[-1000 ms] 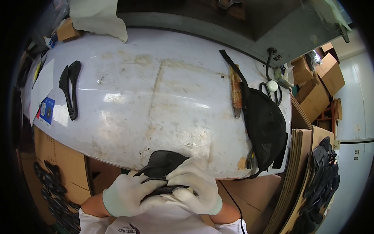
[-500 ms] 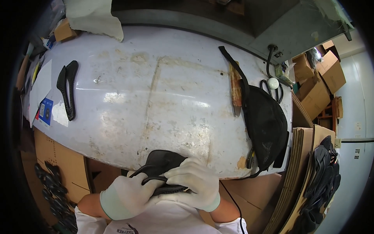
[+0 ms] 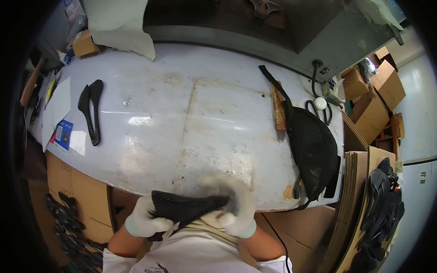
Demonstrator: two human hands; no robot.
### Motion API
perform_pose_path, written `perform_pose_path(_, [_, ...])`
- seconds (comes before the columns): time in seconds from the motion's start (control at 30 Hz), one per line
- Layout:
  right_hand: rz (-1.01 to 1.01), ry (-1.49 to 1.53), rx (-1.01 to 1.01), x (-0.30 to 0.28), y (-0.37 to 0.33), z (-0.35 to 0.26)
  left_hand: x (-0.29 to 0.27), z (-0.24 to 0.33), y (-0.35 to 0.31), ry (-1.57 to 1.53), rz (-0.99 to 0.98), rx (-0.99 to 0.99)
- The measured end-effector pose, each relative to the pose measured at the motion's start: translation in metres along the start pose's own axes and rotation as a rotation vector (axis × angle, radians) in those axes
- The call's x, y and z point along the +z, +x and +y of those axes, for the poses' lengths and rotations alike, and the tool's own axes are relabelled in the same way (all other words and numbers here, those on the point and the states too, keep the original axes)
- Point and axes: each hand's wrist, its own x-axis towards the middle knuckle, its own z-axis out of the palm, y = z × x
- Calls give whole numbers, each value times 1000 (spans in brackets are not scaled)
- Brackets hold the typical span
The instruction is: Inspecting and assembling 3D-printed or mesh bicycle saddles on a workbench in a factory environment.
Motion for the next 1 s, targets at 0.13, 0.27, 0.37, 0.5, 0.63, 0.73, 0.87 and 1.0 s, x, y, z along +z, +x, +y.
perform_pose_path(0.13, [-180, -4, -152, -4, -10, 4, 6, -34, 3, -319, -53, 91])
perform_pose_path(0.27, [-275, -181, -305, -6, 0, -4, -2, -39, 14, -232, 57, 294])
perform_pose_path(0.37, [-441, -308, -439, -11, 4, -10, -9, -18, 18, -39, 36, 464])
perform_pose_path(0.5, [-493, -358, -460, -12, 6, -15, 8, 30, 14, 506, 10, 492])
perform_pose_path(0.63, [-505, -436, -370, -14, 0, -22, 22, 34, 12, 692, 128, 405])
perform_pose_path(0.73, [-398, -516, -194, -4, -6, -38, 26, 16, 14, 805, 286, 507])
perform_pose_path(0.87, [-122, -668, 196, 3, -13, -50, 12, 12, 17, 266, 171, 55])
perform_pose_path(1.0, [-132, -625, 337, 2, -16, -52, 13, 7, 11, 352, 149, 65])
